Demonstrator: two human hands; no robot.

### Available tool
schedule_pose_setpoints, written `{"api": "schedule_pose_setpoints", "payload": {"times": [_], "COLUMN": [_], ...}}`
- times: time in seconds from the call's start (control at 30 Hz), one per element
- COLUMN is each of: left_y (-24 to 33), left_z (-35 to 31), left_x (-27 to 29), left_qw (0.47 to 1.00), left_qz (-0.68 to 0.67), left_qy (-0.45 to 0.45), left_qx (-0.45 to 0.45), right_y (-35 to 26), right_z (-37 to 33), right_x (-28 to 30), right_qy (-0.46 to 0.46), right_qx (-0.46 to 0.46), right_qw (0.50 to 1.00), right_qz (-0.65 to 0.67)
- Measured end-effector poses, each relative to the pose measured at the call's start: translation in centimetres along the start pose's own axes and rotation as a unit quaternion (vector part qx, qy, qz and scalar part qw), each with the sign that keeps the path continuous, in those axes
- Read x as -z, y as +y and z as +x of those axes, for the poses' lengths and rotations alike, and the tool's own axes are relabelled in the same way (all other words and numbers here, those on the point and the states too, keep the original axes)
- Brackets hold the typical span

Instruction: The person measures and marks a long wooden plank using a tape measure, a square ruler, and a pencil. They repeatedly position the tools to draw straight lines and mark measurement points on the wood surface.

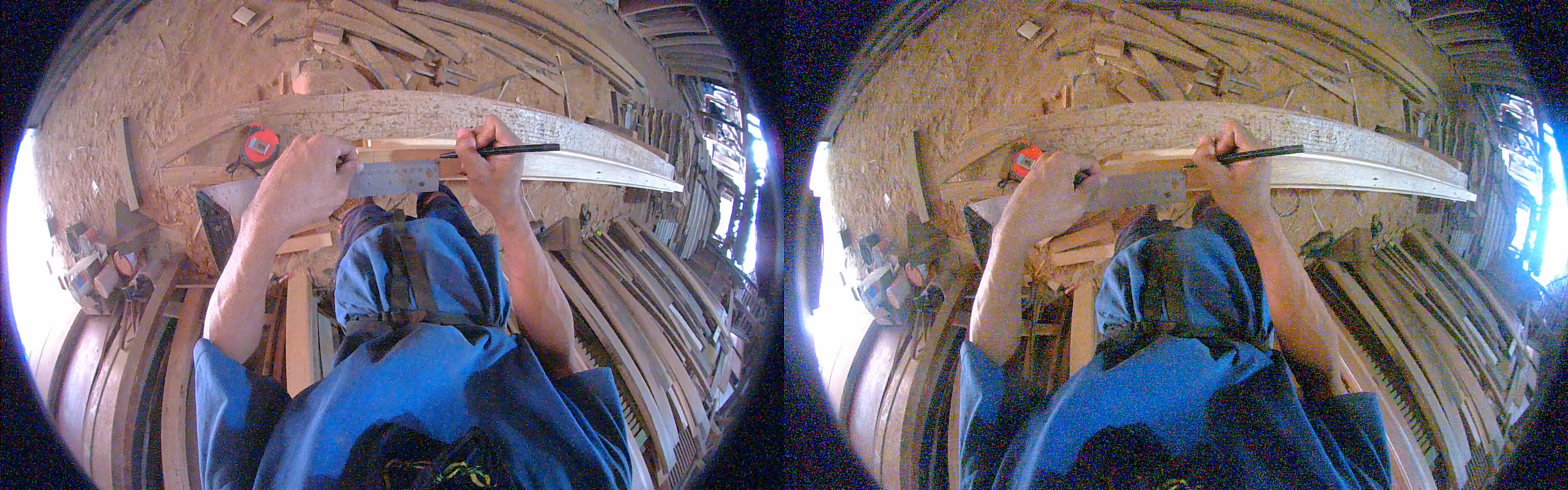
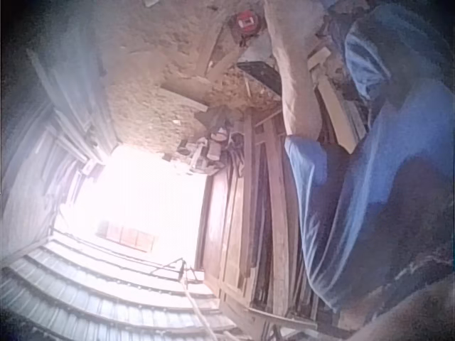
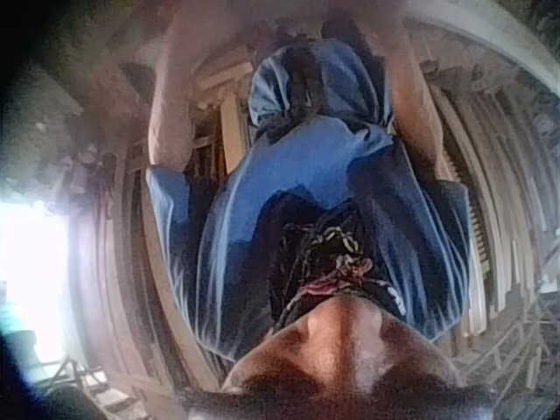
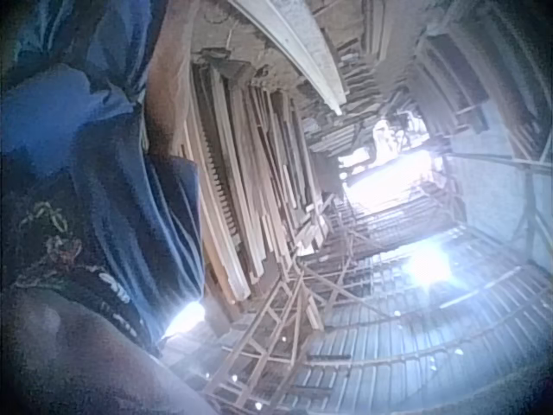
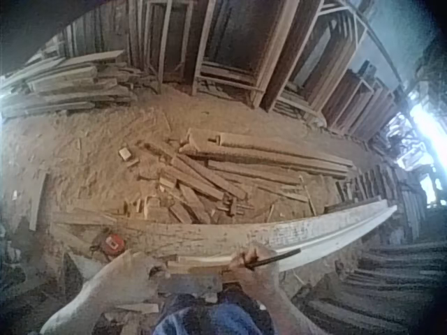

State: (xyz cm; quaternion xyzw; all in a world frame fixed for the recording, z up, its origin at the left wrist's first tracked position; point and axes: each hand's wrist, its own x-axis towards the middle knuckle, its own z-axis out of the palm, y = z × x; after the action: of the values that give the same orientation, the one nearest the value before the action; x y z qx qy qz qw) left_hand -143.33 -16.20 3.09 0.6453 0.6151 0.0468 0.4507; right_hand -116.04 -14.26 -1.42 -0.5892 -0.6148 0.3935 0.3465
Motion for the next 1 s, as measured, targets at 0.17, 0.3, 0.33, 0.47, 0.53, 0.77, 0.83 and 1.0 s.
{"api": "schedule_pose_setpoints", "payload": {"times": [0.17, 0.3, 0.33, 0.47, 0.53, 0.77, 0.83, 1.0], "left_y": [-0.21, -0.27, -0.25, -0.17, -0.19, -0.26, -0.27, -0.29], "left_z": [0.16, 0.13, 0.14, 0.17, 0.16, -0.01, 0.00, 0.23], "left_x": [-0.20, -0.28, -0.26, -0.25, -0.25, -0.34, -0.33, -0.14], "left_qw": [1.000, 1.000, 1.000, 1.000, 1.000, 0.999, 0.999, 1.000], "left_qz": [0.012, 0.019, 0.015, 0.006, 0.006, 0.014, 0.015, 0.010], "left_qy": [0.009, 0.014, 0.008, 0.004, 0.008, 0.027, 0.024, 0.003], "left_qx": [-0.007, -0.016, -0.010, -0.003, -0.006, -0.018, -0.018, -0.014], "right_y": [-0.52, -0.52, -0.48, -0.44, -0.52, -0.68, -0.66, -0.69], "right_z": [-0.24, -0.14, -0.12, -0.05, -0.07, 0.01, 0.04, 0.01], "right_x": [0.07, -0.17, -0.23, -0.37, -0.36, -0.52, -0.56, -0.53], "right_qy": [-0.004, -0.008, -0.006, -0.002, -0.005, 0.002, 0.001, -0.001], "right_qx": [0.038, 0.046, 0.050, 0.060, 0.066, 0.080, 0.083, 0.072], "right_qw": [0.998, 0.998, 0.998, 0.997, 0.997, 0.994, 0.995, 0.995], "right_qz": [-0.052, -0.045, -0.046, -0.043, -0.050, -0.069, -0.062, -0.064]}}
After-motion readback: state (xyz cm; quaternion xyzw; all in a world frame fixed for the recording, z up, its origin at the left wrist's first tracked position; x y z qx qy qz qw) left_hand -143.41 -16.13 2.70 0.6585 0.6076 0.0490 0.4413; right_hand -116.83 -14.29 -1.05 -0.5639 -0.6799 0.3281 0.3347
